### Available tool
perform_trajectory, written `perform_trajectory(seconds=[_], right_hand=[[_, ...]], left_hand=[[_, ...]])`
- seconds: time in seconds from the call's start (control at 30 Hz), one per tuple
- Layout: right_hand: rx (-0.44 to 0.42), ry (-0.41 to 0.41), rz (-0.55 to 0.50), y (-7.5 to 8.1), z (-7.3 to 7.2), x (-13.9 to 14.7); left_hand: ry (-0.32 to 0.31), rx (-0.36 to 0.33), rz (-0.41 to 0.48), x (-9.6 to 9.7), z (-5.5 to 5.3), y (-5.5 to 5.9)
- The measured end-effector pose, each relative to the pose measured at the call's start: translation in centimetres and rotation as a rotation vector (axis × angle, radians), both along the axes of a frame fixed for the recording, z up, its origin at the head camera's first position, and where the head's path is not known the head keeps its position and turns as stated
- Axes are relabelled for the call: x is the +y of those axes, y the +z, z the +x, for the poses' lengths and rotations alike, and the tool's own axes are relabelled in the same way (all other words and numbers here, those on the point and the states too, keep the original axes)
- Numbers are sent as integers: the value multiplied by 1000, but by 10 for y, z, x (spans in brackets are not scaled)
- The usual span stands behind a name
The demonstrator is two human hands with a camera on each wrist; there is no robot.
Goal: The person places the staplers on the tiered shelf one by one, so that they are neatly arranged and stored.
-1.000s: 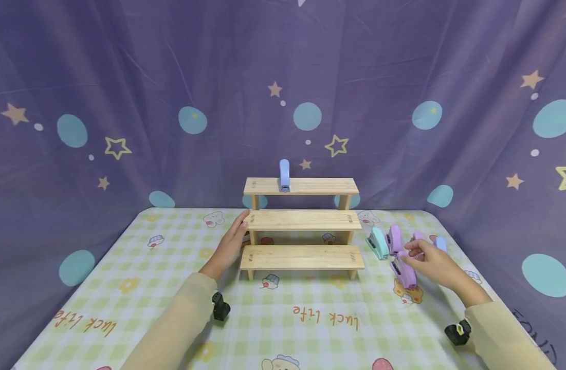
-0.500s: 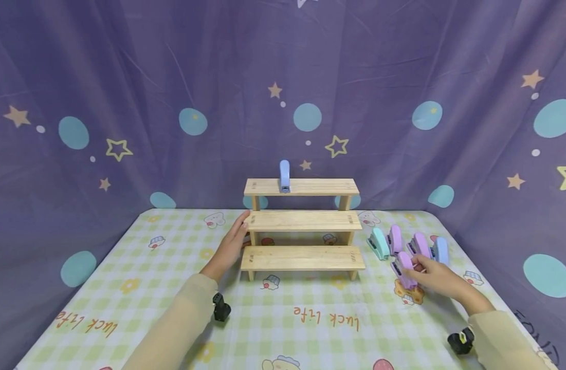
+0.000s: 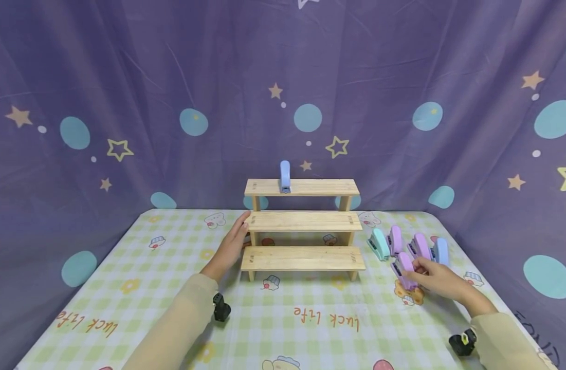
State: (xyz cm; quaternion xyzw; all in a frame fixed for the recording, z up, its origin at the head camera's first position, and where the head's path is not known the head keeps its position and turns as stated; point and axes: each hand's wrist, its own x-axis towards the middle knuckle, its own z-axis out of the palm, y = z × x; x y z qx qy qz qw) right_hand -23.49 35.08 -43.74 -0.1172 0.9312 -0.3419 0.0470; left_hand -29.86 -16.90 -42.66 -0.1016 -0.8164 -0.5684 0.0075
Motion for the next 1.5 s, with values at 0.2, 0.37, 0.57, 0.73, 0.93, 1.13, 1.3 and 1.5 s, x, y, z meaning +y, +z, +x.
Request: perform_trajectory(seconds=[0.2, 0.37, 0.57, 0.73, 0.93, 1.13, 1.3, 1.5], right_hand=[[18, 8, -9, -1, 0, 1], [31, 7, -2, 0, 2, 1], [63, 1, 12, 5, 1, -1], [124, -3, 23, 13, 0, -4], [157, -6, 7, 24, -3, -10], [229, 1, 8, 39, -6, -20], [271, -8, -1, 50, -10, -29], [325, -36, -3, 65, -16, -42]], left_hand=[[-1, -4, -6, 0, 1, 0], [-2, -11, -5, 0, 2, 0], [6, -18, 2, 0, 1, 1], [1, -29, 32, 0, 0, 0], [-5, -21, 28, 0, -1, 0], [0, -19, 27, 0, -1, -1], [-3, -9, 10, 0, 0, -1], [1, -18, 12, 0, -1, -1]])
